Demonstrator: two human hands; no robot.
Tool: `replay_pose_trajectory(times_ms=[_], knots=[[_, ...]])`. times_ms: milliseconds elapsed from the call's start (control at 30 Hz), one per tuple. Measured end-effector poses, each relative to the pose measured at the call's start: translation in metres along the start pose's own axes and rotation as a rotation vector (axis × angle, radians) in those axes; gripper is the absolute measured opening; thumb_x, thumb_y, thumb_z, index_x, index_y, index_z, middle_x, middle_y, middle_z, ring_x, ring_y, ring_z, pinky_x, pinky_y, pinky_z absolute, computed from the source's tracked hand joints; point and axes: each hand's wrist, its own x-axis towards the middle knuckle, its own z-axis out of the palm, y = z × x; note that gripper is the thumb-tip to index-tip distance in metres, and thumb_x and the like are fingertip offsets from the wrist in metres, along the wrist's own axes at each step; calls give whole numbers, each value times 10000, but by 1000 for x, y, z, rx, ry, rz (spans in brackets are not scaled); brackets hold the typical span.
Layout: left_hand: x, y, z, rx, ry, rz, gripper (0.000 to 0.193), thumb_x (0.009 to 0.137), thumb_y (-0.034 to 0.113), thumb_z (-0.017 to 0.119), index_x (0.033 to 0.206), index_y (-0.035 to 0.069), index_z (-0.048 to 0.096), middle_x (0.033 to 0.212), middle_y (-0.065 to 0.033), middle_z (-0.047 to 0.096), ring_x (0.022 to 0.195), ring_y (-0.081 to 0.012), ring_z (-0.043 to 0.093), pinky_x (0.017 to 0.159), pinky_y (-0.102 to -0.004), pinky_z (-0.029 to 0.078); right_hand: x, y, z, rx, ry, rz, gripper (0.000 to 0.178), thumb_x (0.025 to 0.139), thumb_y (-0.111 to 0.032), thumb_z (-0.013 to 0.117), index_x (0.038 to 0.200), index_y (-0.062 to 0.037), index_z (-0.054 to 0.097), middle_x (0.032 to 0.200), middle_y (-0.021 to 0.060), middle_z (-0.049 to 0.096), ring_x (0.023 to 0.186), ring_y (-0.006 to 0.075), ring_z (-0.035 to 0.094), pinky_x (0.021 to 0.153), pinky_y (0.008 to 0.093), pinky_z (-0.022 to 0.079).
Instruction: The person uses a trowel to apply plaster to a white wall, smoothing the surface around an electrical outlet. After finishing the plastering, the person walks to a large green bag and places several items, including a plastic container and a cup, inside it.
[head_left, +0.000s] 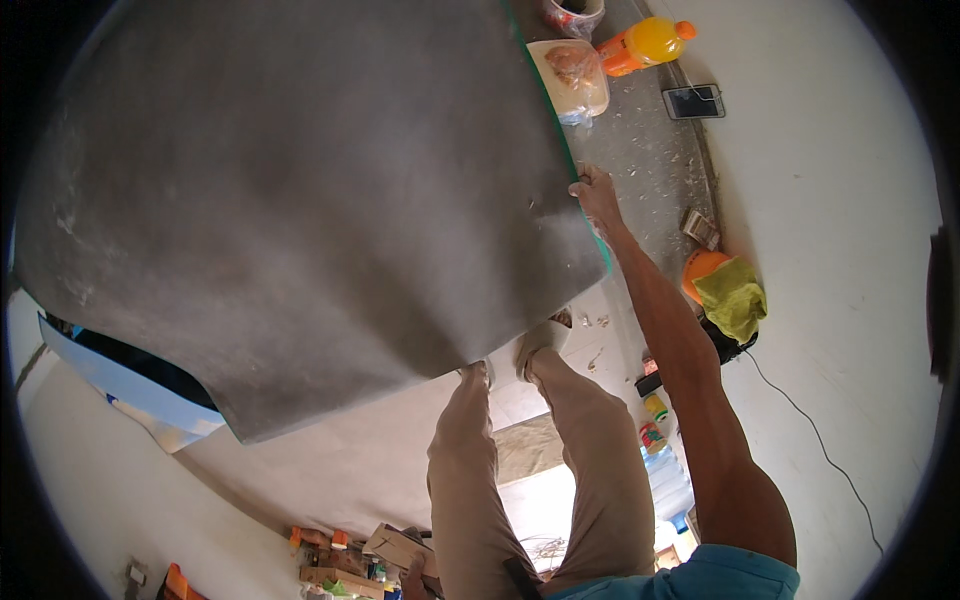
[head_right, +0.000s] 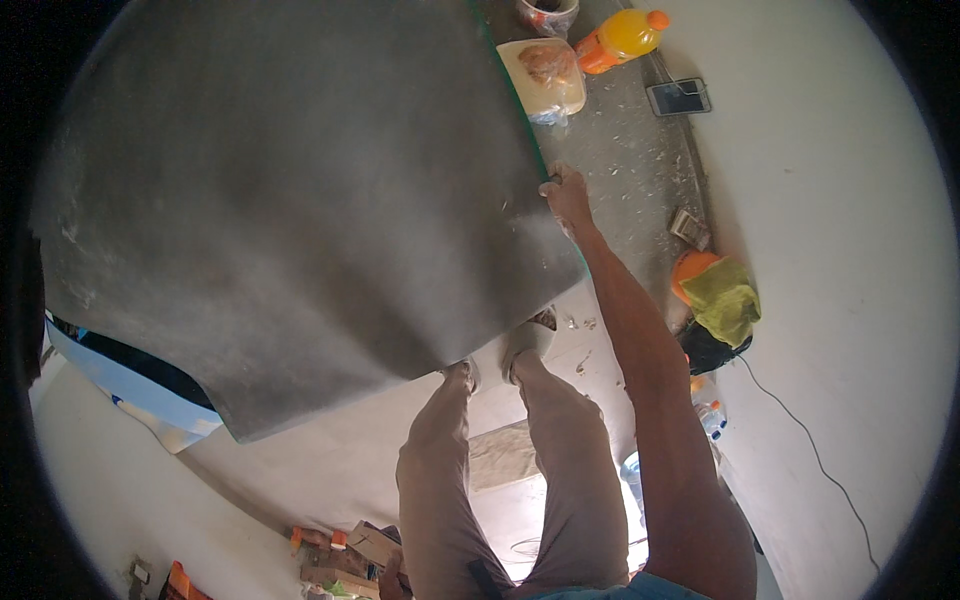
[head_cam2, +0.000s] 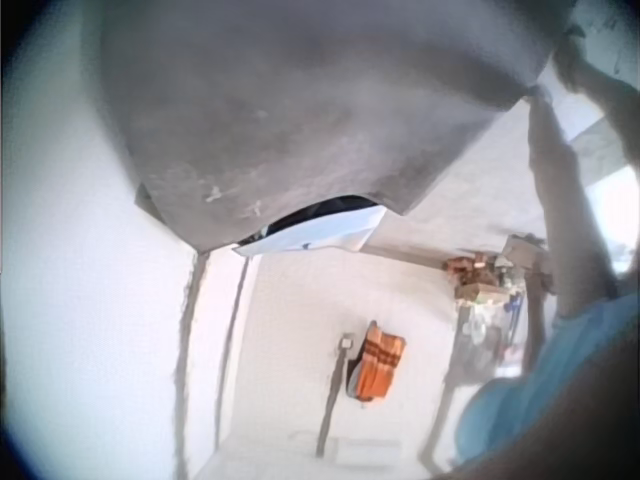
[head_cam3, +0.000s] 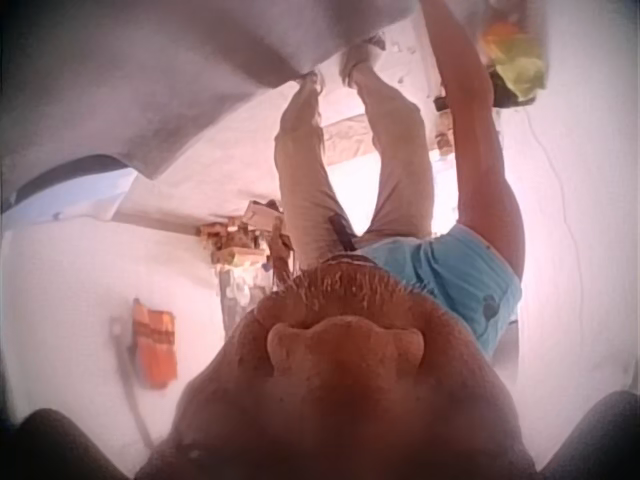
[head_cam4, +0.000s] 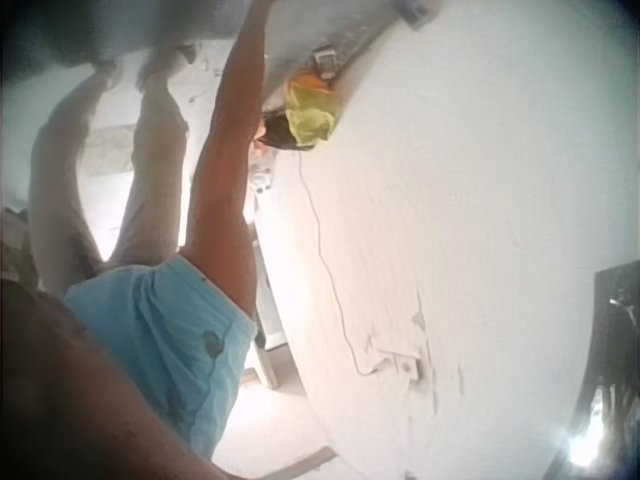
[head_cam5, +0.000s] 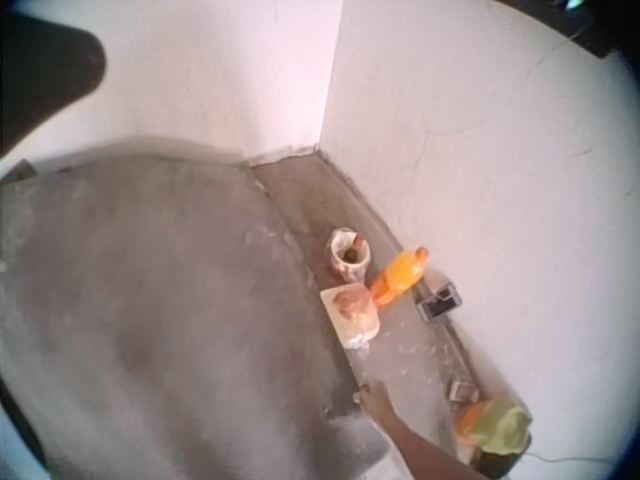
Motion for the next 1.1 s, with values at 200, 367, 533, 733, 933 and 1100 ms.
replay_pose_trajectory(times_ms=[200,367,533,733,933,1100], knots=[[8,-2,-6,10,-2,-11,362,980,427,595,902,104,738,397,-1,443,274,-128,356,270,-284,293,0,-22,-14,-101,40,-58,212,792,-80,593,946,34,684,743,147,621,721,209,583,704,388,453],[4,0,-11,45,-72,67,456,988,437,574,713,91,687,393,-11,447,272,-136,356,276,-292,304,4,-60,-22,-237,146,-20,179,802,-74,594,897,52,679,706,118,564,680,182,542,656,386,435],[1,9,-4,-100,-69,-8,499,995,440,555,682,71,677,395,-34,459,273,-146,367,289,-300,329,15,-69,-26,-317,201,204,153,798,-39,586,879,26,699,720,17,528,691,129,502,645,340,421],[-1,23,-12,-157,-214,44,515,981,461,563,720,25,651,428,-78,500,295,-202,428,335,-332,394,27,-75,-46,36,44,151,91,762,-63,631,815,5,661,770,-8,555,750,136,511,696,346,404],[-11,83,-18,-76,-187,302,396,942,379,618,1066,6,567,828,-96,619,725,-220,603,618,-356,507,-5,-146,-59,85,-161,107,301,761,-73,625,1043,10,693,901,23,614,872,157,544,838,302,419],[-49,169,36,-248,-225,608,449,939,300,651,1241,-4,516,979,-127,652,880,-231,668,739,-387,575,-1,-177,-48,107,-177,59,432,748,-73,627,1161,55,629,1007,92,649,964,227,583,882,349,439]])
